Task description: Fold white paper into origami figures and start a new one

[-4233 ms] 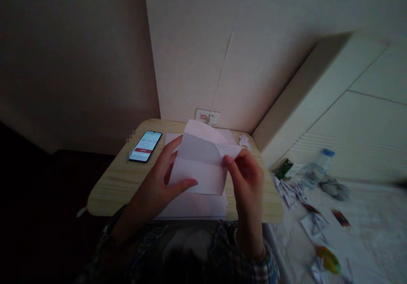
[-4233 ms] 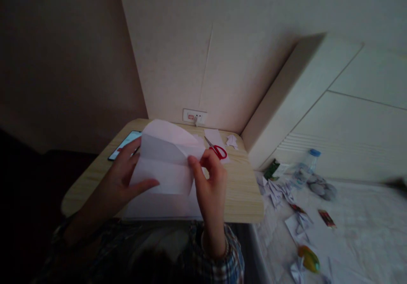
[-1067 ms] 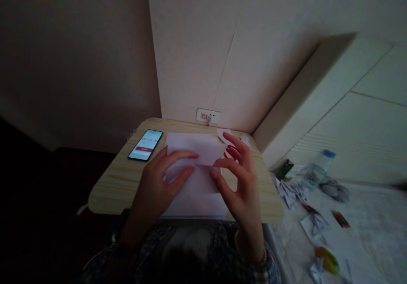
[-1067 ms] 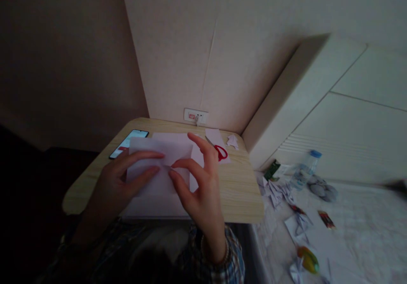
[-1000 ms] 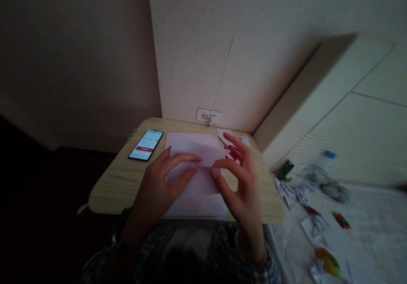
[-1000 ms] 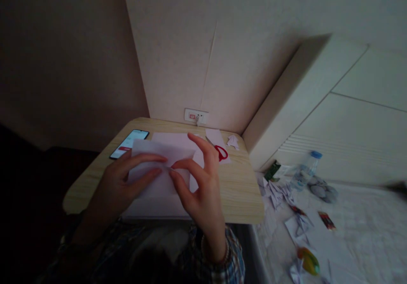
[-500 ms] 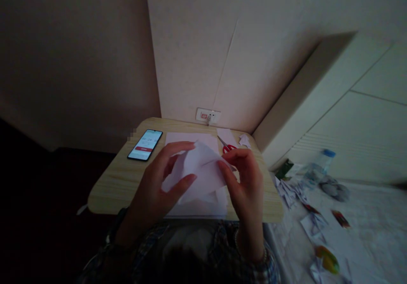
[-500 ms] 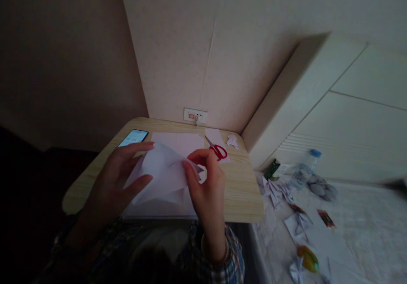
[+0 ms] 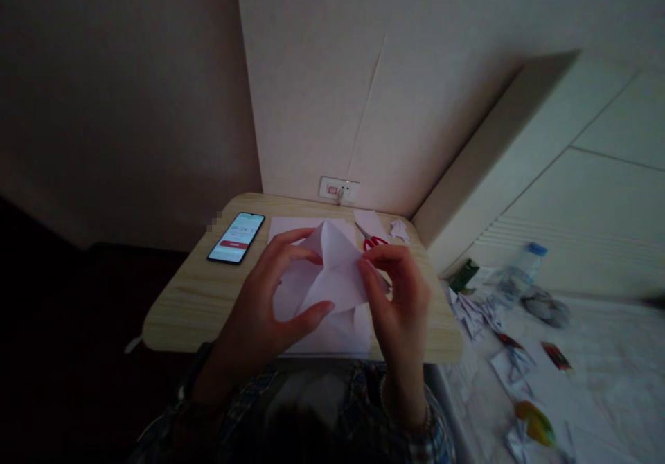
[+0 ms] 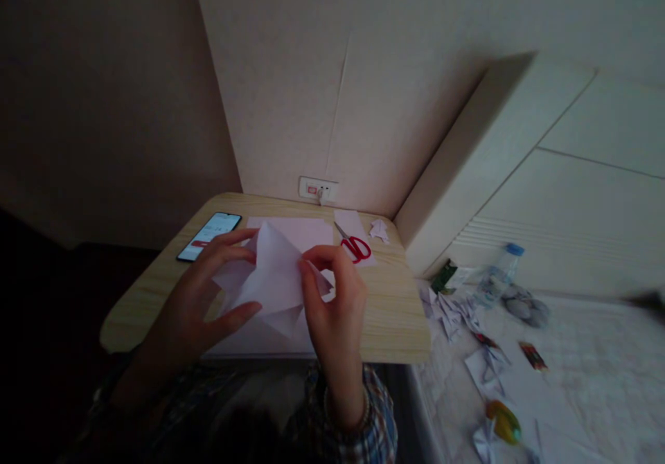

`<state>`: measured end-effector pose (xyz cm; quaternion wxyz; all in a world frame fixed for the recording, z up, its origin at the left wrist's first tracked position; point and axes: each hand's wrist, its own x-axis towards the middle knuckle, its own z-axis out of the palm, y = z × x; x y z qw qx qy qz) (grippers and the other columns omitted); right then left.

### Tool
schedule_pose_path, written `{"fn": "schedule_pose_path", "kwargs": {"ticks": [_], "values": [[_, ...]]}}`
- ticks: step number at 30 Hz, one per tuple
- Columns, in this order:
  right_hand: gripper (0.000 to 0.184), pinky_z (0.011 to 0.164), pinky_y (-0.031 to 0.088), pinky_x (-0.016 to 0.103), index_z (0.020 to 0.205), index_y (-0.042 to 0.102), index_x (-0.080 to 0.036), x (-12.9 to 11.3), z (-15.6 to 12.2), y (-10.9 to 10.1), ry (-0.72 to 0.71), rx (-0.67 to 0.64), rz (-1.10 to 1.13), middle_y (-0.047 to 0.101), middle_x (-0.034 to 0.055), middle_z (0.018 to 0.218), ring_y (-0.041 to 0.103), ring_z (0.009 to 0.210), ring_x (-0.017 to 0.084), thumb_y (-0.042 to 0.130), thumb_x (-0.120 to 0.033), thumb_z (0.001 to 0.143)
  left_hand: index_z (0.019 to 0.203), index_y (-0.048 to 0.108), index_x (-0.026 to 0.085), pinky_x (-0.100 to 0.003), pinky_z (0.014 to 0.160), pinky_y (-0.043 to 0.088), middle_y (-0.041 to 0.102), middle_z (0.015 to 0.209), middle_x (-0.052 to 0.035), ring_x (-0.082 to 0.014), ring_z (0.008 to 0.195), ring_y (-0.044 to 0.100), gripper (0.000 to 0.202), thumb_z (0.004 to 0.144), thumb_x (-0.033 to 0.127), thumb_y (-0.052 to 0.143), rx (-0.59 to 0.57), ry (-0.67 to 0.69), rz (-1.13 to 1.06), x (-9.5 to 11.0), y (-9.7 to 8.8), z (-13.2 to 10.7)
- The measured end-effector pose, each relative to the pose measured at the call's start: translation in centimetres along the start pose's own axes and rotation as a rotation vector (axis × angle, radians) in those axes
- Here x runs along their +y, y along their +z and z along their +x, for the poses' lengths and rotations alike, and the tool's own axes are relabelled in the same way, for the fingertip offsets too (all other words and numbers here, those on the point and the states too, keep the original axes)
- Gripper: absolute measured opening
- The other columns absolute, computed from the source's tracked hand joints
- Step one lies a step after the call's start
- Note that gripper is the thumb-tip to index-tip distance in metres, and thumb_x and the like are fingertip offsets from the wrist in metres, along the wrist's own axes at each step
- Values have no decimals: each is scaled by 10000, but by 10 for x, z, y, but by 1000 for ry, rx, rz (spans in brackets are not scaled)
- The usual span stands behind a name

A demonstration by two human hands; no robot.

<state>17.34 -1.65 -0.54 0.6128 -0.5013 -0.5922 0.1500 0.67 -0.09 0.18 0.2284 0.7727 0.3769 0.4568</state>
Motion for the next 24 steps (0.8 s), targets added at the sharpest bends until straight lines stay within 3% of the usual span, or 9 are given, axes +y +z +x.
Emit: {"fn": "schedule_pose_path", "kwargs": {"ticks": [4, 10, 17, 24], "values": [[86, 692, 464, 250, 855, 572, -222, -2, 0, 0, -25, -14, -33, 619, -17, 808, 579, 762, 130, 576, -141, 826, 922, 577, 207, -401, 1013, 394, 505, 1305, -68, -251, 1226, 466, 121, 805, 226, 555, 13, -9, 83, 1, 0, 0], [85, 683, 463, 229, 837, 573, -213, -6, 1, -3, -118, -122, -98, 618, -13, 792, 580, 764, 127, 569, -128, 838, 838, 606, 210, -394, 1046, 363, 492, 1347, -53, -239, 1257, 444, 78, 812, 181, 538, 38, 9, 50, -1, 0, -1], [93, 681, 482, 235, 911, 586, -225, -6, 1, -4, -152, -246, -120, 637, -8, 808, 596, 743, 131, 578, -161, 845, 759, 608, 214, -316, 848, 470, 613, 979, -27, -196, 962, 584, 87, 795, 164, 546, 149, 38, 28, 1, -1, 2], [137, 691, 489, 228, 971, 586, -232, -7, 1, -3, -170, -322, -92, 639, -7, 834, 602, 761, 124, 577, -168, 850, 791, 601, 206, -310, 850, 460, 620, 942, -17, -173, 932, 583, 93, 803, 131, 548, 176, 86, 110, 3, 2, 3]]}}
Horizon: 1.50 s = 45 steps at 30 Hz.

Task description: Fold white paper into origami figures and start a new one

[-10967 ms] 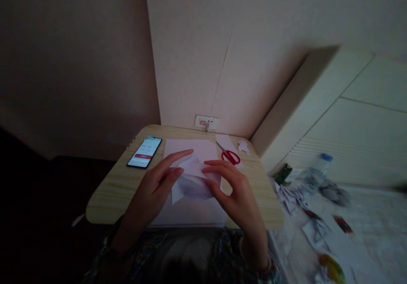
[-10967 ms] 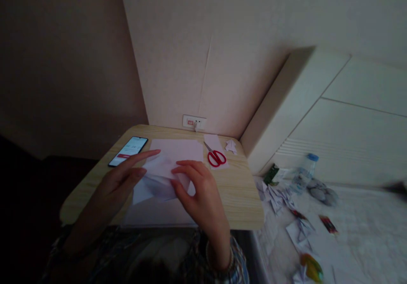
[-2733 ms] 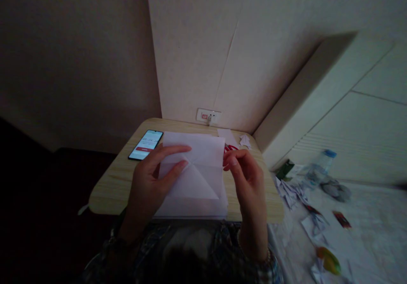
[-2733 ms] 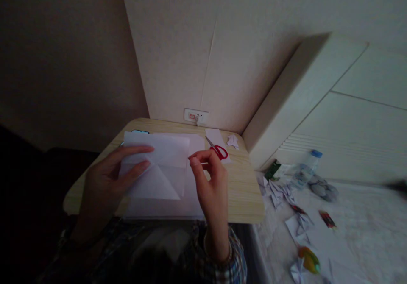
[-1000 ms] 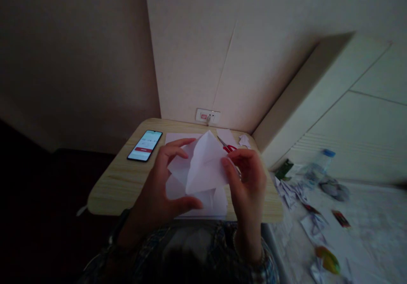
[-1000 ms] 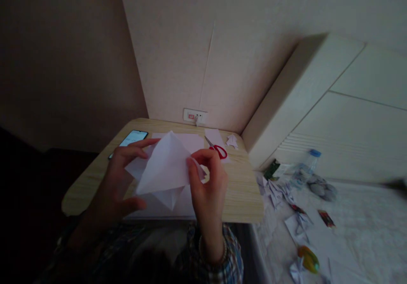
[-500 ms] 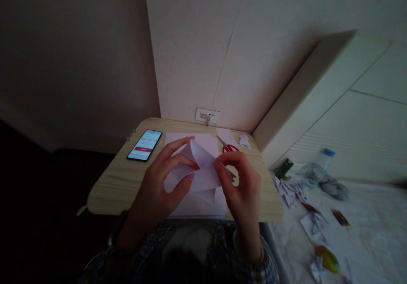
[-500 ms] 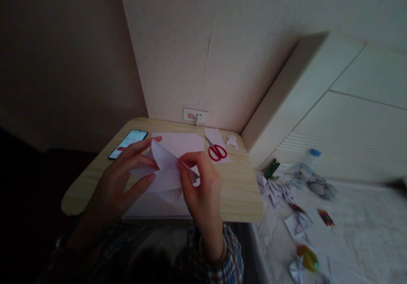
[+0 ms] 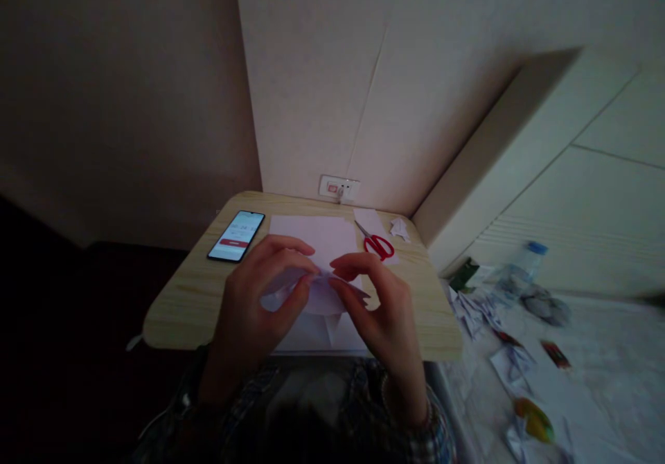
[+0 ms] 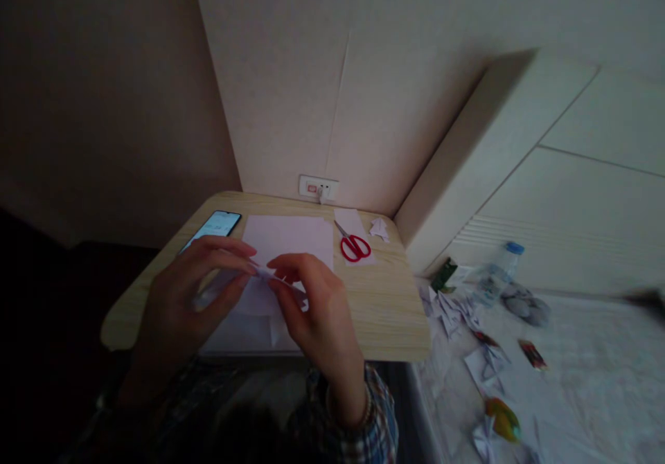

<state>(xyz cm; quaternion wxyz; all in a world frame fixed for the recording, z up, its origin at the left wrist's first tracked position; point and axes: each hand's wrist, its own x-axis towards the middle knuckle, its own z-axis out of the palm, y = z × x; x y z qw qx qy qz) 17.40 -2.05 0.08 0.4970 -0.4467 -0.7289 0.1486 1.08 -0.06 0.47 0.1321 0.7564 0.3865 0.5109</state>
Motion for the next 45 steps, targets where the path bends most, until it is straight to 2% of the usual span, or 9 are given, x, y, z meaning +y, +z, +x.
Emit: {"fn": "schedule_pose_path", "kwargs": {"ticks": [3, 7, 13, 17, 20, 24, 30, 38, 45], "values": [[147, 696, 487, 222, 983, 580, -231, 1, 0, 2, 20, -15, 25, 636, -8, 833, 603, 766, 121, 576, -165, 852, 883, 593, 201, -286, 799, 476, 630, 896, -11, -163, 870, 595, 74, 812, 185, 581, 29, 2, 39, -4, 4, -1], [151, 698, 481, 219, 982, 578, -228, 4, 1, 7, 69, -44, 60, 634, -11, 823, 604, 758, 118, 574, -158, 849, 1074, 541, 208, -266, 734, 495, 647, 897, -10, -151, 788, 614, 279, 829, 329, 595, 57, -67, -3, -17, 11, -4], [107, 674, 471, 228, 922, 591, -208, 16, 4, 9, 177, -76, 132, 636, -15, 778, 609, 732, 121, 575, -161, 827, 1077, 545, 199, -276, 712, 505, 665, 858, -27, -180, 783, 646, 407, 810, 506, 562, -68, -136, -53, -31, 13, -3], [102, 640, 468, 221, 911, 590, -199, 22, 7, 8, 258, -93, 205, 622, -25, 711, 606, 685, 117, 575, -165, 817, 973, 609, 207, -258, 681, 505, 693, 888, -28, -179, 755, 654, 346, 762, 480, 632, -254, -163, -28, -32, 10, 1], [81, 626, 472, 227, 911, 583, -195, 25, 7, 8, 295, -70, 271, 615, -25, 680, 608, 659, 120, 564, -210, 834, 913, 636, 219, -243, 657, 501, 701, 821, -3, -176, 755, 656, 237, 766, 406, 647, -299, -192, -33, -31, 9, 2], [141, 611, 462, 222, 897, 595, -187, 28, 7, 7, 288, -50, 296, 624, -7, 713, 608, 673, 116, 491, -283, 888, 869, 650, 220, -228, 683, 492, 708, 834, 10, -157, 778, 655, 105, 801, 290, 611, -257, -236, -54, -29, 11, 1], [105, 611, 446, 215, 847, 616, -179, 32, 6, 1, 314, -140, 255, 635, -9, 724, 591, 678, 115, 581, -277, 833, 839, 669, 209, -249, 693, 493, 707, 847, -13, -167, 781, 644, 140, 773, 324, 622, -125, -325, -84, -30, 9, 2], [83, 614, 427, 220, 724, 634, -178, 29, 9, 6, 274, -140, 110, 645, -21, 688, 568, 656, 116, 646, -240, 778, 723, 683, 199, -217, 618, 457, 681, 704, 21, -150, 686, 604, 164, 755, 352, 635, -561, -330, -180, -37, 6, 3], [123, 552, 432, 205, 720, 583, -183, 32, 9, 6, 355, -137, 184, 589, -42, 629, 553, 592, 105, 659, -270, 761, 772, 610, 192, -237, 643, 472, 672, 754, 7, -173, 746, 634, 185, 787, 376, 595, -443, -405, -240, -38, 8, 2]]}}
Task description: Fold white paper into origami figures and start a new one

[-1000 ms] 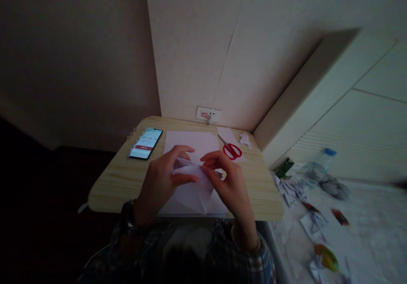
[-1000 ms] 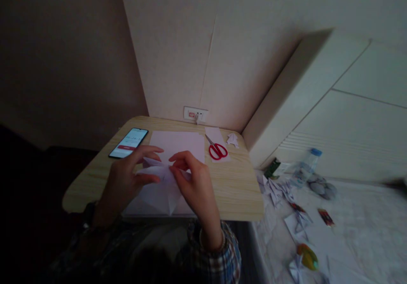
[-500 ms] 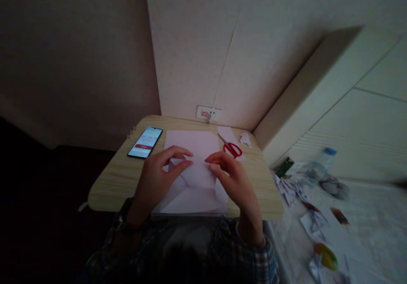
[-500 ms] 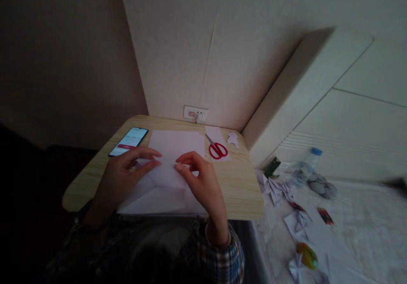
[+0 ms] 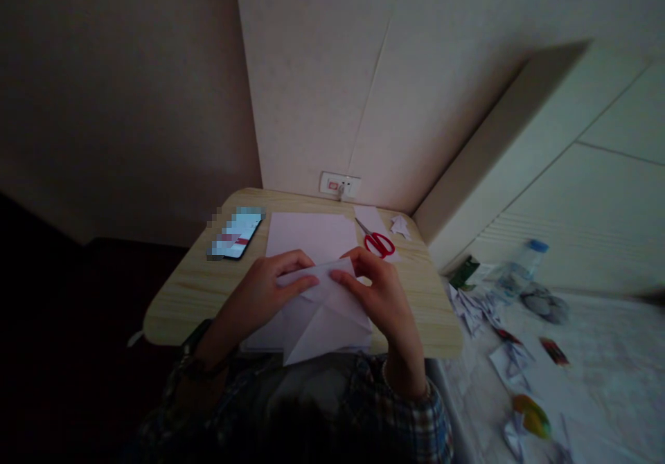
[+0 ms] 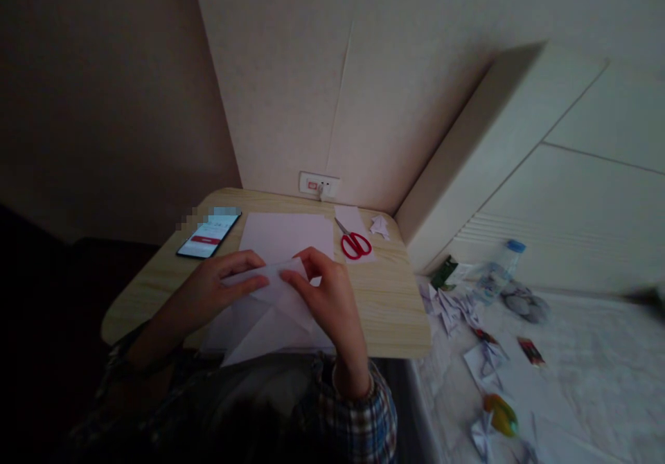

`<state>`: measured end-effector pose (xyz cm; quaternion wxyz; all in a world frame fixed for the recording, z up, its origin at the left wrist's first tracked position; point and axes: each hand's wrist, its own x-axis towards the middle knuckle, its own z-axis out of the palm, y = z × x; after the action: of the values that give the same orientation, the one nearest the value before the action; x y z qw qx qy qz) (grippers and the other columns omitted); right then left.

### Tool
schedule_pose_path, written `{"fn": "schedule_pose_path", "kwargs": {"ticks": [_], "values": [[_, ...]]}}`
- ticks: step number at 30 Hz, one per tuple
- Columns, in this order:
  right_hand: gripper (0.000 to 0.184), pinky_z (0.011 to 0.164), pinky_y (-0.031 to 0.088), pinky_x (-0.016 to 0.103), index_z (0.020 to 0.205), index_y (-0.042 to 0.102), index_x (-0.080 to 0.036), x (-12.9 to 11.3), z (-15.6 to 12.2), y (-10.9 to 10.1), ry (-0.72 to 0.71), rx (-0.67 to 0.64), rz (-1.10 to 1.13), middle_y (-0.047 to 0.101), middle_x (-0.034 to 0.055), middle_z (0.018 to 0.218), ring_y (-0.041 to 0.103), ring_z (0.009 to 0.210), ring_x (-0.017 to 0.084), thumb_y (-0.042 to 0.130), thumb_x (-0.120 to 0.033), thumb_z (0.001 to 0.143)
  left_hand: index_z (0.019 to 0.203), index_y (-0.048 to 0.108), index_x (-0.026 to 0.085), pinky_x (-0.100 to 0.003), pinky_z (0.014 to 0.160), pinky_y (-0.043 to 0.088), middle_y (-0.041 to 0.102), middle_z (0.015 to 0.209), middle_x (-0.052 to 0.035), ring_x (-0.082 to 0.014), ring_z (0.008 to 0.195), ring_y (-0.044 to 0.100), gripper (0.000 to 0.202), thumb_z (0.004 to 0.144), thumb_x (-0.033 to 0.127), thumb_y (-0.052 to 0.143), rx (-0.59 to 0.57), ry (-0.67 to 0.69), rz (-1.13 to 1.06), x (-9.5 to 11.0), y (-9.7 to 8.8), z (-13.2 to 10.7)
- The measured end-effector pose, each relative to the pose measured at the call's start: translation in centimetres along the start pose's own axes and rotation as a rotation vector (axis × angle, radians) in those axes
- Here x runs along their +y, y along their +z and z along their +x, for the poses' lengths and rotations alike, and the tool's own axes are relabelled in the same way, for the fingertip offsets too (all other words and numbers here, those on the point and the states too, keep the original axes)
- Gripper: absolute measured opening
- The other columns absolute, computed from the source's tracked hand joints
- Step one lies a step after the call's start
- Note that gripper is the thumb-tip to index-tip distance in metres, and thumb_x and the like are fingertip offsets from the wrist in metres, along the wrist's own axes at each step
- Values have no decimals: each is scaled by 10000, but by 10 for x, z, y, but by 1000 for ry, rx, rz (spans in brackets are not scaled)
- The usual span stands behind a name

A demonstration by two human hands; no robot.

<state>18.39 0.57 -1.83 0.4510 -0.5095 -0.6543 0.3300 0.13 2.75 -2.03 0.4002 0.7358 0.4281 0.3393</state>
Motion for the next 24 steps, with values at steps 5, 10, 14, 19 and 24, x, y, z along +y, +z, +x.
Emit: {"fn": "schedule_pose_path", "kwargs": {"ticks": [5, 10, 14, 19, 24], "values": [[150, 636, 495, 236, 977, 597, -215, 2, -2, -4, -101, 111, 83, 621, -26, 710, 594, 665, 118, 538, -200, 839, 1037, 553, 224, -233, 588, 488, 689, 845, -11, -191, 780, 666, 300, 780, 366, 616, 86, -78, -109, 1, -2, -2], [454, 935, 473, 386, 1225, 547, -298, -2, -6, -13, -348, 57, -160, 484, 46, 1347, 471, 1218, 194, 405, -74, 857, 918, 660, 233, -288, 756, 514, 699, 984, -34, -204, 882, 651, 171, 808, 335, 578, 245, 50, -41, 1, -7, -2], [507, 1046, 386, 463, 1288, 501, -351, -3, -8, -19, -378, -57, -344, 286, 7, 1502, 293, 1365, 222, 486, -101, 847, 828, 710, 230, -320, 810, 512, 725, 881, -28, -213, 860, 648, 172, 815, 321, 565, 205, 71, -47, 4, -10, -3], [402, 1043, 382, 486, 1181, 584, -354, -3, -7, -15, -386, -76, -325, 310, 4, 1492, 316, 1353, 244, 622, -194, 814, 830, 720, 232, -288, 734, 522, 734, 872, -16, -200, 817, 654, 187, 796, 346, 575, 185, 13, -96, 7, -11, -2], [175, 992, 418, 399, 971, 659, -257, -8, -5, -3, -381, 57, -199, 552, 45, 1274, 491, 1190, 212, 622, -183, 816, 893, 715, 217, -305, 595, 527, 716, 709, -42, -197, 638, 653, 396, 860, 498, 439, 8, 13, -136, -2, -6, -4]]}}
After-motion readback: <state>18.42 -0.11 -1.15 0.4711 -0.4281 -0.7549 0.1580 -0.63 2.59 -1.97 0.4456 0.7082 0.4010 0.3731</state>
